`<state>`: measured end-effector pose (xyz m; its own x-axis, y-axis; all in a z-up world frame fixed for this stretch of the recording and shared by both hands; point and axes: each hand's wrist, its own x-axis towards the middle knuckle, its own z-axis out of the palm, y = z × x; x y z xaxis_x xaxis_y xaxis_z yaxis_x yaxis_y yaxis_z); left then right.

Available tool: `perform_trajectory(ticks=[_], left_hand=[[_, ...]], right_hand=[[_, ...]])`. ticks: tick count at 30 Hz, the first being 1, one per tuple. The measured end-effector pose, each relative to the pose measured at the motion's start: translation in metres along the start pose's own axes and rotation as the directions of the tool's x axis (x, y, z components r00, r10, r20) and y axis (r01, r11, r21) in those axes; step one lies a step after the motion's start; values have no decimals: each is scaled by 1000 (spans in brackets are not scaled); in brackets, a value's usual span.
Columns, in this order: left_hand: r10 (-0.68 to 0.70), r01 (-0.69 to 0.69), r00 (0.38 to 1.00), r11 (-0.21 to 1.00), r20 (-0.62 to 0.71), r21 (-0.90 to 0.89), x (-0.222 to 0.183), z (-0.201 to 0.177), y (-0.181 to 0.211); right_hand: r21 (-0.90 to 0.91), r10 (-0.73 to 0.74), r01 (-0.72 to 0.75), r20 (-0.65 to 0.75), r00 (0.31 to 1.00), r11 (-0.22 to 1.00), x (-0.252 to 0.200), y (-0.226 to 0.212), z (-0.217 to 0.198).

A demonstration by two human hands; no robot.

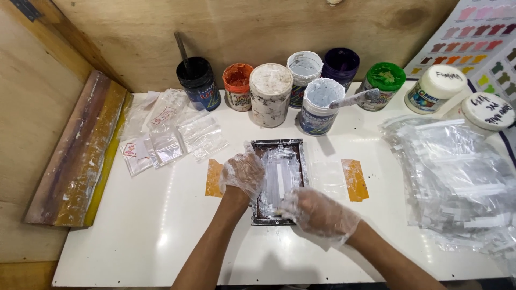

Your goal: Manual screen printing of white ink onto small plastic bags

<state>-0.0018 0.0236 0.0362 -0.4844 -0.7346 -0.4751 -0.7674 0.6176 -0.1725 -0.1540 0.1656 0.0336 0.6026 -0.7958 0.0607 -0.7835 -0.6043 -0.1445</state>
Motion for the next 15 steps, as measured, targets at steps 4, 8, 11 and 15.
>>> perform_trajectory(ticks=[4,8,11,15], left_hand=[[-178,180,804,982,-568,-53,26,44,8],[-331,319,118,905,-936,-280,52,89,19],[-427,576,356,800,-831,-165,78,116,41],[-380,494,464,861,-800,-123,65,112,26]], right_hand=[[665,650,-656,328,686,357,23,-14,-71],[911,888,-407,127,442,72,8,27,-33],[998,979,-61,-22,202,35,1,76,2],[985,989,153,57,135,-78,6,99,18]])
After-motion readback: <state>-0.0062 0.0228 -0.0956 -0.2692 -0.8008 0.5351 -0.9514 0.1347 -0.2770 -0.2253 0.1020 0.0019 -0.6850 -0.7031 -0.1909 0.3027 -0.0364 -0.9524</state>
